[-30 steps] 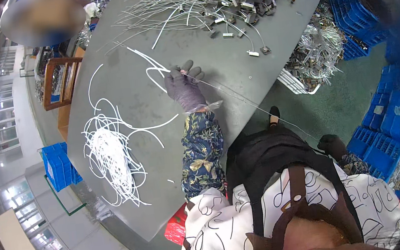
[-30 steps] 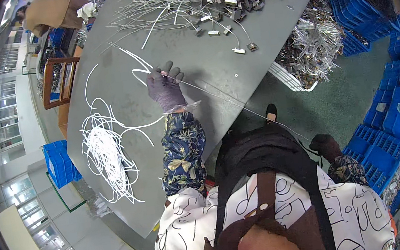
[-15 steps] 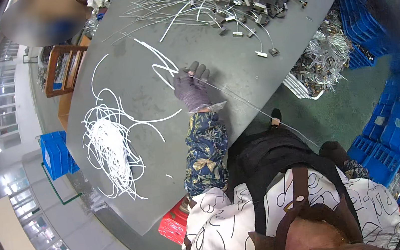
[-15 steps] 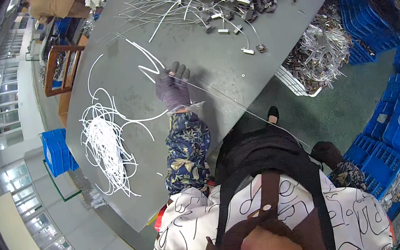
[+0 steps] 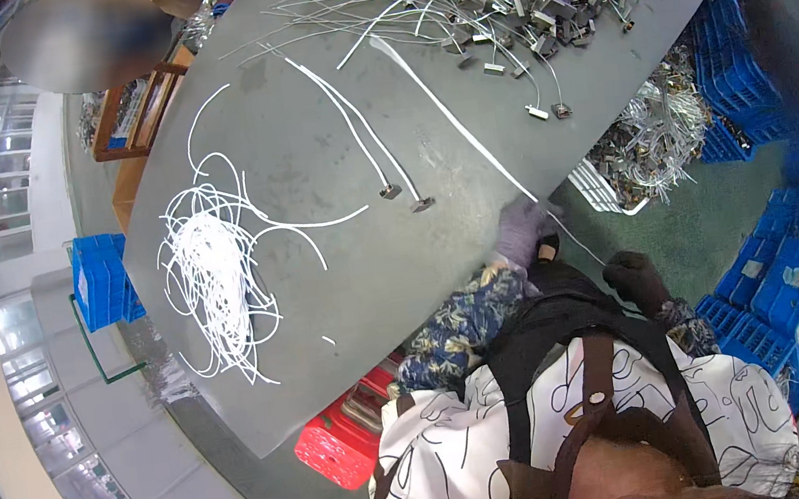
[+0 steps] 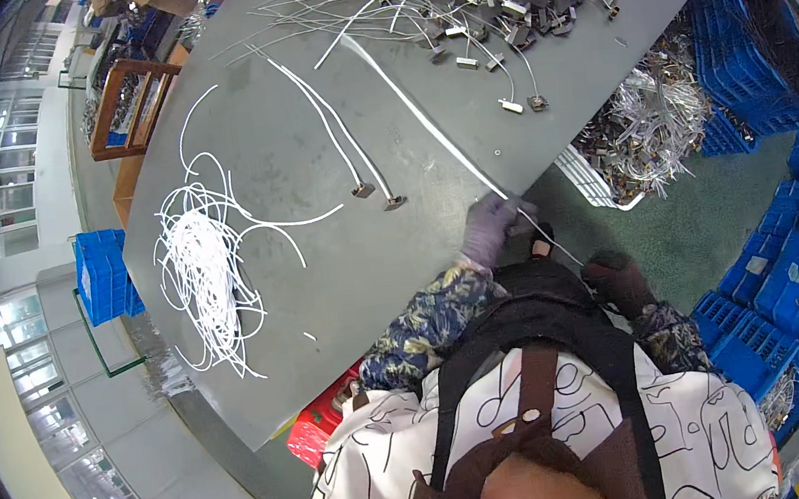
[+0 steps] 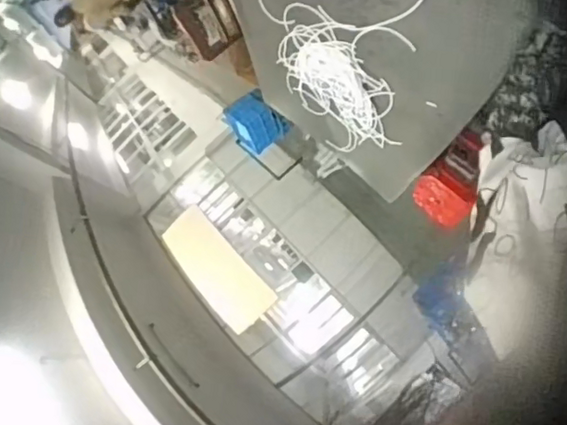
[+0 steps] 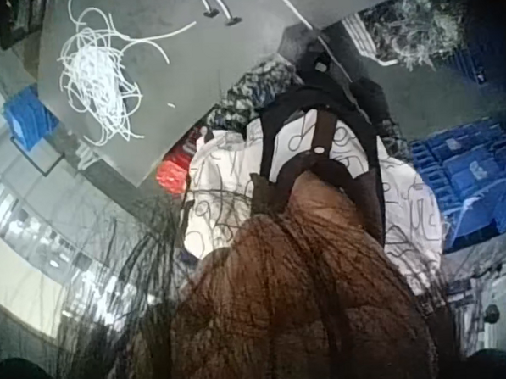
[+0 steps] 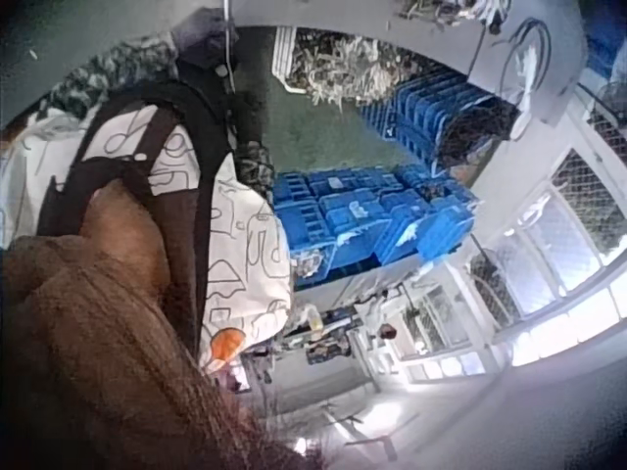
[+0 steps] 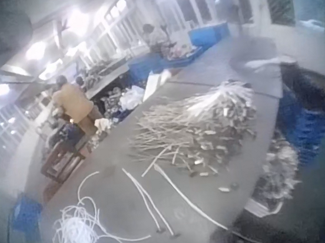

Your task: Organizing and sorting bundles of white electronic wires on a production workbench.

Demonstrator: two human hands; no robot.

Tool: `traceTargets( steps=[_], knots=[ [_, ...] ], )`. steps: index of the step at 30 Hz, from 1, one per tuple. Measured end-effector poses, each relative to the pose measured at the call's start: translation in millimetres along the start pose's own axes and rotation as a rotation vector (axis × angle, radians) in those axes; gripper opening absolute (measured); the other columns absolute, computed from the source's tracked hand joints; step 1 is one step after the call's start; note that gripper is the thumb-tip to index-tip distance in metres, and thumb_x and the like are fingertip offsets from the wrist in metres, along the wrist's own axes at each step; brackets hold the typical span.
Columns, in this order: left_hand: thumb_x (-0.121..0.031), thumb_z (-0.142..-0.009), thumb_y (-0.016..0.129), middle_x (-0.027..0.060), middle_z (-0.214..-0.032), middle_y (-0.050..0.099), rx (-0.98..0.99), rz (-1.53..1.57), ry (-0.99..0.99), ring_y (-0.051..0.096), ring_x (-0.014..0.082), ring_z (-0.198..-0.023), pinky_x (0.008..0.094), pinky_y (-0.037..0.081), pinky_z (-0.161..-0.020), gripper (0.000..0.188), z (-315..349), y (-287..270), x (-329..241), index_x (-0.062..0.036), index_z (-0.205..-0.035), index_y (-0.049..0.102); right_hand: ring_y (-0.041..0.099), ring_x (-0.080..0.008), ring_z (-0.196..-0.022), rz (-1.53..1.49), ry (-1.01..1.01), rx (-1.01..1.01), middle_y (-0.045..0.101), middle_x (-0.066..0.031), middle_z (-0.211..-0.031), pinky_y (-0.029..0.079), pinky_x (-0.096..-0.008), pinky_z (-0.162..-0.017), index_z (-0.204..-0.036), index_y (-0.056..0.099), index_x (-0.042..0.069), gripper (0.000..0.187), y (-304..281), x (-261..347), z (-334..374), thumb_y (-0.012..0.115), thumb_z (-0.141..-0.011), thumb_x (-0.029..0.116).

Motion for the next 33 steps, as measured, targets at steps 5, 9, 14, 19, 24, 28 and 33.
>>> traceTargets(
  steps=[5, 9, 14, 19, 24, 28, 33],
  knots=[
    [-0.014, -0.083, 0.060, 0.0058, -0.067, 0.061, -0.069, -0.308, 0.597, 0.063, 0.0177, -0.066, 0.0318, 0.052, -0.062, 0.008, -16.0, -56.4, -69.7, -0.0068, -0.082, 0.064, 0.059, -0.0269, -0.067, 0.489, -0.505, 0.072, 0.061, -0.0090, -0.076, 0.049, -0.0355, -0.059, -0.082, 0.063, 0.007, 0.008, -8.9, -23.3, -13.4, 0.063, -0.074, 0.005],
    [-0.021, -0.086, 0.057, 0.0138, -0.072, 0.062, -0.259, -0.609, 0.699, 0.063, 0.0264, -0.067, 0.0346, 0.051, -0.064, 0.015, -4.4, -45.9, -80.6, -0.0084, -0.081, 0.063, 0.059, -0.0268, -0.069, 0.906, -0.991, -0.291, 0.060, -0.0087, -0.077, 0.049, -0.0344, -0.063, -0.090, 0.063, 0.006, 0.014, 24.6, 27.5, -43.1, 0.065, -0.075, 0.007],
    [-0.027, -0.088, 0.054, 0.0204, -0.088, 0.063, -0.478, -0.799, 0.625, 0.060, 0.0401, -0.078, 0.0452, 0.048, -0.066, 0.024, 1.1, -50.7, -90.6, -0.0044, -0.093, 0.060, 0.060, -0.0248, -0.080, -0.141, -0.179, 0.079, 0.059, -0.0120, -0.092, 0.050, -0.0331, -0.067, -0.117, 0.052, 0.002, 0.044, 93.8, 140.8, -103.9, 0.065, -0.083, 0.028],
    [-0.027, -0.086, 0.057, 0.0214, -0.091, 0.064, -0.734, -1.085, 0.357, 0.062, 0.0386, -0.080, 0.0464, 0.049, -0.073, 0.030, 18.7, -202.3, -139.8, -0.0005, -0.097, 0.063, 0.061, -0.0340, -0.095, 0.650, -0.614, -0.199, 0.051, -0.0224, -0.121, 0.051, -0.0412, -0.079, -0.121, 0.049, 0.001, 0.057, 90.8, 185.0, -121.9, 0.067, -0.080, 0.036],
    [-0.043, -0.083, 0.058, 0.0224, -0.099, 0.065, -1.043, -1.229, -0.111, 0.061, 0.0384, -0.096, 0.0467, 0.048, -0.082, 0.044, 40.0, -219.3, -125.6, -0.0015, -0.095, 0.068, 0.060, -0.0361, -0.088, 0.953, -0.531, -0.649, 0.061, -0.0208, -0.098, 0.049, -0.0403, -0.076, -0.110, 0.056, 0.003, 0.046, 43.6, 198.4, -186.2, 0.069, -0.075, 0.029],
    [-0.044, -0.080, 0.062, 0.0224, -0.100, 0.065, -1.021, -1.276, -0.041, 0.061, 0.0382, -0.096, 0.0457, 0.048, -0.082, 0.045, 20.7, -242.4, -115.8, -0.0015, -0.094, 0.069, 0.059, -0.0350, -0.090, 0.801, -0.283, -0.577, 0.059, -0.0164, -0.088, 0.048, -0.0440, -0.079, -0.092, 0.061, 0.007, 0.030, 47.7, 217.7, -191.9, 0.069, -0.071, 0.027],
    [-0.044, -0.074, 0.066, 0.0243, -0.089, 0.066, -1.022, -0.862, -0.093, 0.062, 0.0424, -0.087, 0.0474, 0.048, -0.075, 0.049, 15.5, -266.3, -113.9, 0.0021, -0.089, 0.068, 0.057, -0.0345, -0.083, 0.819, -0.576, -0.471, 0.058, -0.0150, -0.086, 0.046, -0.0446, -0.073, -0.088, 0.059, 0.007, 0.027, 61.8, 184.9, -171.2, 0.070, -0.070, 0.024]
  ],
)
Point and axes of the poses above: each hand's wrist, its own z-axis away from the middle knuckle, its own y-axis out of the palm, x = y × z, the point moved 1 cm from there along -z, towards the middle knuckle
